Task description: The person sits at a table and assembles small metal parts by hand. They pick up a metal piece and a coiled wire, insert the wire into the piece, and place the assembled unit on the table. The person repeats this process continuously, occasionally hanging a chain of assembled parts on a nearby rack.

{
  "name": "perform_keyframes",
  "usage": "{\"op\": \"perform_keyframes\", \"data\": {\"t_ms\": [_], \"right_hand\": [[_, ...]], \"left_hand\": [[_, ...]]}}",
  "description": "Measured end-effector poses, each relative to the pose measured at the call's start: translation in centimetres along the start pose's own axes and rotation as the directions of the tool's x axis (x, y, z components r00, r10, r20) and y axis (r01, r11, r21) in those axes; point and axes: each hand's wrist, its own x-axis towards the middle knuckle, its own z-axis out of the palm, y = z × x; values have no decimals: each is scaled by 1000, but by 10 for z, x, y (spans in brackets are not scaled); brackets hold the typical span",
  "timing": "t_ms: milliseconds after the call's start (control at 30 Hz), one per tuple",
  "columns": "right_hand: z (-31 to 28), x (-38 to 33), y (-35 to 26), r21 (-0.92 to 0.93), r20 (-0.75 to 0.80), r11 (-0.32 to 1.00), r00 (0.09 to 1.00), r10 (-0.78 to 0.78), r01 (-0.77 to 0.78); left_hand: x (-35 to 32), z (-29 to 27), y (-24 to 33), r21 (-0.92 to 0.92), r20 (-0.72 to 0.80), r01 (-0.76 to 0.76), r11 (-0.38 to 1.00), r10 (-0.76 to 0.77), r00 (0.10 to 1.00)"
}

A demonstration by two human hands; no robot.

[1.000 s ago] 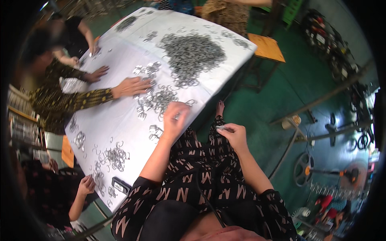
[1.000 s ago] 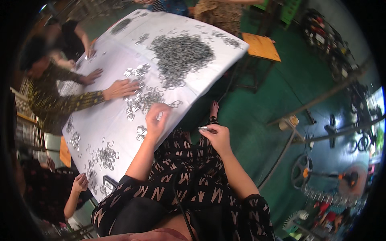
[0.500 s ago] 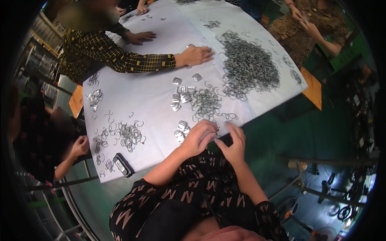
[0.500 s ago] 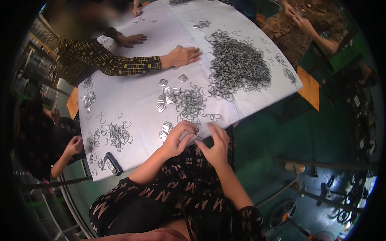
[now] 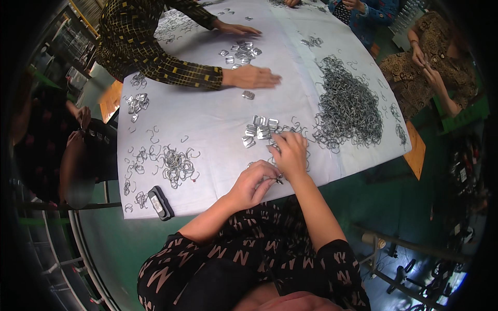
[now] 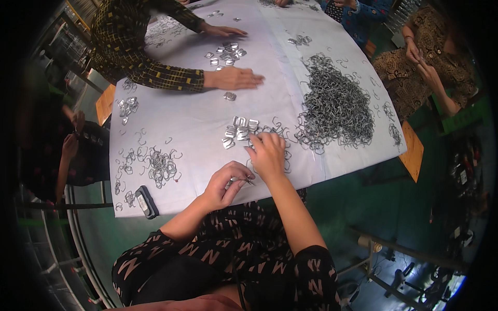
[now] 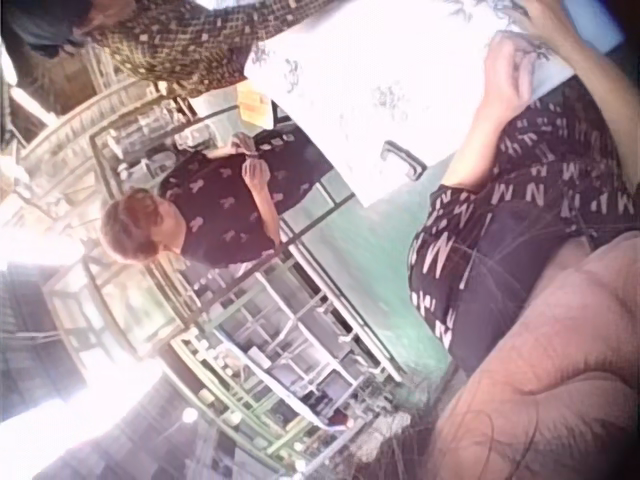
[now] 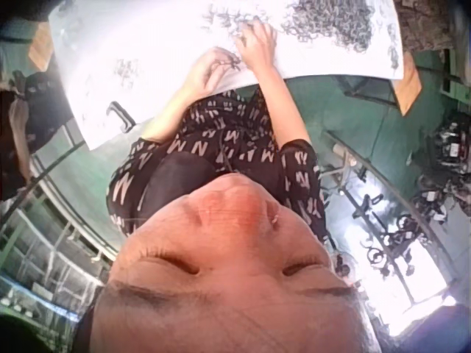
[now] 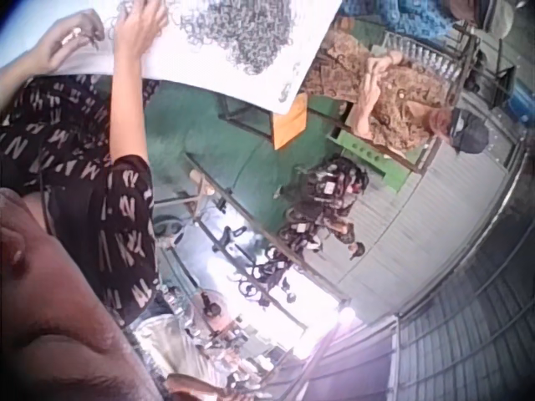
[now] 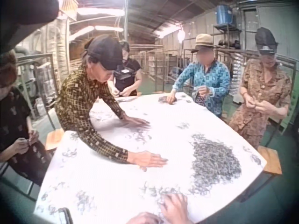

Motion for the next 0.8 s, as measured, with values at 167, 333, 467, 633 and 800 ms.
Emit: {"op": "perform_keyframes", "data": {"t_ms": [167, 333, 467, 633, 800], "right_hand": [[32, 31, -7, -70, 131, 975, 967, 217, -209], [15, 45, -4, 312, 431, 697, 750, 501, -645], [12, 23, 21, 812, 448, 159, 774, 447, -561], [-25, 10, -1, 886, 325, 155, 825, 462, -436], [-36, 3, -5, 883, 180, 313, 870, 460, -348]], "left_hand": [[1, -6, 1, 34, -16, 0, 999, 1, 1000], [0, -10, -3, 25, -91, 66, 997, -64, 994], [11, -10, -8, 44, -196, 163, 986, -151, 969], [32, -1, -11, 109, -290, 182, 977, -144, 946], [43, 4, -5, 304, -251, 178, 936, -101, 963]]}}
